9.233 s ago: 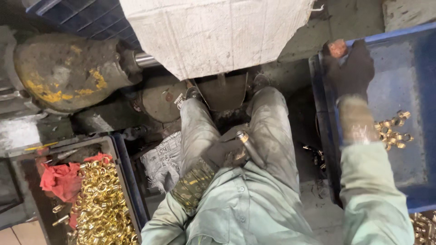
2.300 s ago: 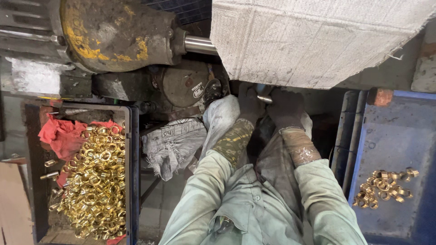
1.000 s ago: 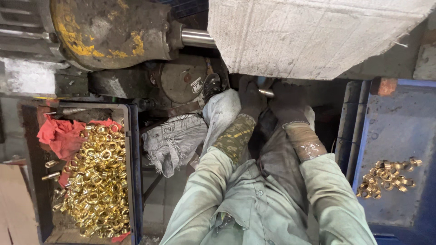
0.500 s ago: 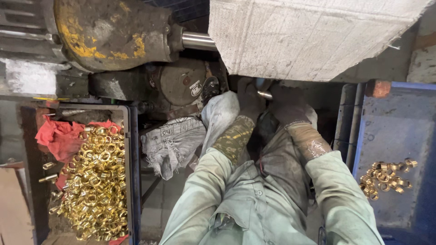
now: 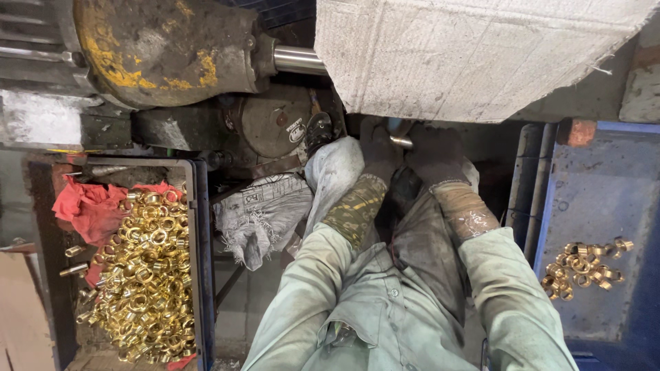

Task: The person repeatedly picks small brass-colored metal parts from a bin, holds them against a rotating grinding wheel to polish or deburr them, and then places them into a blue bin. The cycle of picking, polishing, and placing is repeated continuously.

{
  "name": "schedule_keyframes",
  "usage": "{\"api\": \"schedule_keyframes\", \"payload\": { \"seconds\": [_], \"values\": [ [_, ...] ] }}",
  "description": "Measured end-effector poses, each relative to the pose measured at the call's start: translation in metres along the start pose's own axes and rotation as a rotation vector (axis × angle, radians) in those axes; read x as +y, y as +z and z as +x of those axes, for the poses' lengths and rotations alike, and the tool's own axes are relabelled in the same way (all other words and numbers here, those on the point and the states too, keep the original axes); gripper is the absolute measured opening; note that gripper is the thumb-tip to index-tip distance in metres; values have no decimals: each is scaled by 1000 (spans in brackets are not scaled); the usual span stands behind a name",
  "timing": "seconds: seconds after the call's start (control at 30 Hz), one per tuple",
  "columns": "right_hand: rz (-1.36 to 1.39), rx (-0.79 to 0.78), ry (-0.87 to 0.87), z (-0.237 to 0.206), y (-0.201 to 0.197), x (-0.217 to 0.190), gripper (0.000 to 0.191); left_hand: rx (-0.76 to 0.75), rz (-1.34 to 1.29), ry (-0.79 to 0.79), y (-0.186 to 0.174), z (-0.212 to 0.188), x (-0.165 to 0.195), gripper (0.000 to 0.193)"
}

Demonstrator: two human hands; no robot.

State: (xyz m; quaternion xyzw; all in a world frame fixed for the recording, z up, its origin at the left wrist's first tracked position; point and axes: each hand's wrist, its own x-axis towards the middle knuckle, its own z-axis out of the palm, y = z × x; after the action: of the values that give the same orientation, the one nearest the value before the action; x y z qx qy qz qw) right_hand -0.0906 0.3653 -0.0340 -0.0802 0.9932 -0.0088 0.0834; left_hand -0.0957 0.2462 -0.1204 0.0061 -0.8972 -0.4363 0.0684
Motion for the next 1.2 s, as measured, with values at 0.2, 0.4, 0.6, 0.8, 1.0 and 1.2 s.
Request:
{"api": "schedule_keyframes", "payload": {
  "seconds": [0.2, 0.4, 0.6, 0.8, 1.0, 1.2],
  "values": [
    [66, 79, -25, 0, 2, 1, 19, -31, 90, 43, 0, 2, -3, 28],
    [110, 55, -19, 1, -6, 1, 28, 78, 81, 170, -1, 0, -4, 26],
    [148, 92, -38, 2, -9, 0, 32, 180, 169, 324, -6, -2, -1, 18],
    [204, 108, -90, 2, -11, 3, 33, 220, 282, 517, -14, 4, 2, 17],
    [194, 0, -9, 3, -17, -1, 30, 195, 48, 248, -8, 4, 7, 25],
    [367, -33, 67, -10, -37, -6, 29, 233, -71, 186, -13, 1, 16, 28]
  ]
}}
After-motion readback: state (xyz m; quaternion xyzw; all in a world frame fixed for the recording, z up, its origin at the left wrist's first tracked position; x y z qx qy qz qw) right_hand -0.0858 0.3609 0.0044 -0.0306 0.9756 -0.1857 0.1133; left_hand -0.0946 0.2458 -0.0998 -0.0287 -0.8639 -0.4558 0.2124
